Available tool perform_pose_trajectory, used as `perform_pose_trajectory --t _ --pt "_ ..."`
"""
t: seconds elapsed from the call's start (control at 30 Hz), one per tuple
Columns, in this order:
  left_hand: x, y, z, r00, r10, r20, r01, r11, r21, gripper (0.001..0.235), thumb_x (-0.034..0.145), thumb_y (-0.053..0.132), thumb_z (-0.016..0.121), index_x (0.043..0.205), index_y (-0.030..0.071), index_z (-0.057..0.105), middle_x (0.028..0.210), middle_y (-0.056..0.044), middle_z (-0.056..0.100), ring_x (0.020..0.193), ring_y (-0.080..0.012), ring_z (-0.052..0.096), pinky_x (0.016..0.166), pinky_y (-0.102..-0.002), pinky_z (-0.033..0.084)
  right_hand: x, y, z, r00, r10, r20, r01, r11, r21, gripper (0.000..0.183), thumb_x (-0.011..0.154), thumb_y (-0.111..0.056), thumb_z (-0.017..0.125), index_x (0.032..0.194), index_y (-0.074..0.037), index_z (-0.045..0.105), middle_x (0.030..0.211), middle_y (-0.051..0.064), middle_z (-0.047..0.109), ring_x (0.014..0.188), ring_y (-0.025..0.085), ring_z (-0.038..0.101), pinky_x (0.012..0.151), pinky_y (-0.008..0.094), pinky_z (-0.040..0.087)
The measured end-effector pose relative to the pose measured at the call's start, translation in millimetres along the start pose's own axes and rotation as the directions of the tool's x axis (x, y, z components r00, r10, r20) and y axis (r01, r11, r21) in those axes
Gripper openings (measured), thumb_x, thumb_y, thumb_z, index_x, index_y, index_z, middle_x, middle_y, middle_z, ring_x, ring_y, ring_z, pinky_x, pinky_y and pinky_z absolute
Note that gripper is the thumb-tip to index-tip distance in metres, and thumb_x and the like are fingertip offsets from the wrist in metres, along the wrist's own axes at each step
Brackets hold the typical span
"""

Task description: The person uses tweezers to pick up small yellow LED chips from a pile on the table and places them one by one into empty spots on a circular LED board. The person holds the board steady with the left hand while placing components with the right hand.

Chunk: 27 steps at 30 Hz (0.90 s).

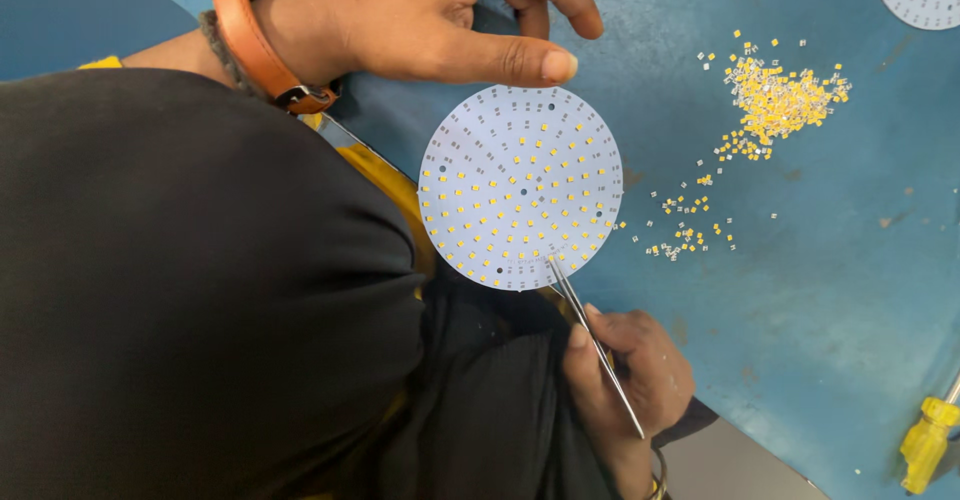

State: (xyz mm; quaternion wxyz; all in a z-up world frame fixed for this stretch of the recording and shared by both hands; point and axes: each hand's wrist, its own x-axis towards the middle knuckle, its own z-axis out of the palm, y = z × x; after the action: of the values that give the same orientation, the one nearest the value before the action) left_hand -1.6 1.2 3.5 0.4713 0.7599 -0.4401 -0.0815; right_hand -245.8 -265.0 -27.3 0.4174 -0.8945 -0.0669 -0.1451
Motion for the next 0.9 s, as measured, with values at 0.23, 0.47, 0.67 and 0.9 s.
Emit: perform_pose_trajectory --t 0.23,0.47,0.67,0.9 --pt "1 0 2 1.0 -0.024 0.015 0.025 0.999 -0.041 0.047 0.101 0.044 0.067 0.126 0.004 0.067 0.089 -0.007 0.074 0.083 -0.0158 0.073 0.075 -0.032 0.057 14 -6 -6 0.998 0.049 0.049 -0.046 0.997 -0.06 0.014 0.086 -0.006 0.08 0.093 0.0 0.069 0.084 0.01 0.072 0.068 0.015 0.068 0.062 0.026 0.048" --pt "1 -2 2 1.0 -0.022 0.004 0.022 0.999 0.036 0.046 0.099 0.042 0.068 0.124 0.003 0.069 0.088 -0.008 0.074 0.081 -0.018 0.072 0.07 -0.034 0.055 16 -7 -9 0.994 0.073 0.083 -0.068 0.996 -0.056 0.015 0.085 -0.005 0.081 0.093 0.001 0.07 0.085 0.01 0.073 0.068 0.013 0.068 0.062 0.023 0.049" --pt "-1 -9 1 1.0 0.007 0.025 -0.008 1.0 0.001 0.045 0.106 0.041 0.071 0.132 0.003 0.07 0.092 -0.005 0.075 0.089 -0.0167 0.073 0.08 -0.033 0.057 16 12 -24 0.967 0.251 -0.051 -0.248 0.967 0.056 0.016 0.092 -0.002 0.078 0.106 0.004 0.072 0.088 0.007 0.07 0.071 0.007 0.061 0.065 0.019 0.046" --pt "-1 -13 3 1.0 -0.005 0.03 0.005 1.0 0.002 0.048 0.105 0.043 0.069 0.131 0.002 0.07 0.089 -0.006 0.075 0.089 -0.0179 0.074 0.083 -0.034 0.058 21 27 -30 0.964 0.255 -0.072 -0.249 0.965 0.087 0.018 0.093 0.002 0.079 0.109 0.003 0.072 0.09 0.004 0.07 0.078 0.006 0.062 0.071 0.019 0.047"
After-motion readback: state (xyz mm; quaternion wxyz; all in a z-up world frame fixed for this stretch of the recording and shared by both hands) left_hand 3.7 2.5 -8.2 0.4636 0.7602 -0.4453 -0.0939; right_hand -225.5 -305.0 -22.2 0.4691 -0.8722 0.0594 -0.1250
